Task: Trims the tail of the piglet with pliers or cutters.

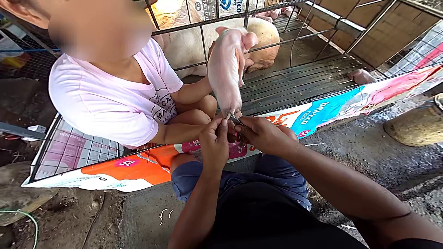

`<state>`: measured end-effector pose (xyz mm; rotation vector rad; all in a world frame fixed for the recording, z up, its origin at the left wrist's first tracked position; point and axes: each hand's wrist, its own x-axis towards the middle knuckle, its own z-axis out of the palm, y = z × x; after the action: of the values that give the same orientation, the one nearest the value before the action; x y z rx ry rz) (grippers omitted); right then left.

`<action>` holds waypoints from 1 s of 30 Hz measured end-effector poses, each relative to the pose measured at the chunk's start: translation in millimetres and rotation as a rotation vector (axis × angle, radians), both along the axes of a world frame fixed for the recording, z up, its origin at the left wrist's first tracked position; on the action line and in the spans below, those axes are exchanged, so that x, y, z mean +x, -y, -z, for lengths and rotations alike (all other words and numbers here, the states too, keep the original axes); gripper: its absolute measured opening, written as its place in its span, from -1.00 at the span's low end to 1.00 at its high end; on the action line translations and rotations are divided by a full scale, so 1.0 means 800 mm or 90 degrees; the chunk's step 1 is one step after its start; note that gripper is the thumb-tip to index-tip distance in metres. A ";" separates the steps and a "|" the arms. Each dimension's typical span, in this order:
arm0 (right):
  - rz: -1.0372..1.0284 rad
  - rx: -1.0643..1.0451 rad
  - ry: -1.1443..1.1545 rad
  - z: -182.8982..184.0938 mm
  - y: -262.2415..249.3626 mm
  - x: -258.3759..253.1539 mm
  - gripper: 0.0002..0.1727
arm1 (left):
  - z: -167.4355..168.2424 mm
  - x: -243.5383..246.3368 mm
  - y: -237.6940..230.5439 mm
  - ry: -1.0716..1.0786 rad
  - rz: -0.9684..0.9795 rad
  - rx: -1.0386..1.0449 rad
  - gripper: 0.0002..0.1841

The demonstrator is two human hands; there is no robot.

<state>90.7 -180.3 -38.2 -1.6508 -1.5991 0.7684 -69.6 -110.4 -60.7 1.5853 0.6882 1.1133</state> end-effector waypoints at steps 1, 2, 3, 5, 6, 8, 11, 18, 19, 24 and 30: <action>-0.002 0.001 -0.006 0.000 0.000 0.000 -0.69 | 0.000 0.000 0.000 0.002 -0.001 -0.001 -0.76; -0.004 0.003 -0.010 -0.001 0.000 -0.001 -0.69 | 0.000 -0.001 0.001 0.003 -0.002 -0.002 -0.76; -0.002 0.003 -0.010 -0.001 0.001 -0.002 -0.69 | 0.000 0.000 0.002 0.003 -0.003 -0.004 -0.76; 0.003 0.005 0.002 -0.004 0.001 -0.003 -0.69 | 0.000 0.000 0.003 0.006 -0.004 -0.007 -0.77; 0.009 0.006 0.018 -0.004 0.001 -0.004 -0.68 | 0.001 0.000 0.002 0.010 -0.004 -0.008 -0.77; 0.027 0.003 0.070 -0.005 0.002 -0.006 -0.67 | 0.001 0.001 0.002 0.011 -0.002 -0.009 -0.77; 0.070 0.063 0.243 0.000 0.004 -0.013 -0.64 | 0.002 0.001 0.001 0.008 0.006 -0.021 -0.77; 0.071 0.111 0.346 0.004 0.006 -0.011 -0.68 | -0.001 -0.003 -0.002 0.021 0.038 -0.073 -0.77; 0.059 0.094 0.299 0.002 0.006 -0.009 -0.67 | -0.002 -0.003 -0.002 0.023 0.039 -0.078 -0.77; 0.059 0.118 0.233 0.002 0.006 -0.003 -0.66 | -0.003 -0.005 -0.001 0.031 0.039 -0.102 -0.78; -0.020 0.070 0.175 -0.006 0.012 0.001 -0.67 | -0.003 -0.008 -0.001 0.039 0.053 -0.106 -0.78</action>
<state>91.5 -190.1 -33.6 -1.7108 -1.8255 0.4745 -75.7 -110.0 -57.9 1.4197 0.6521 1.0126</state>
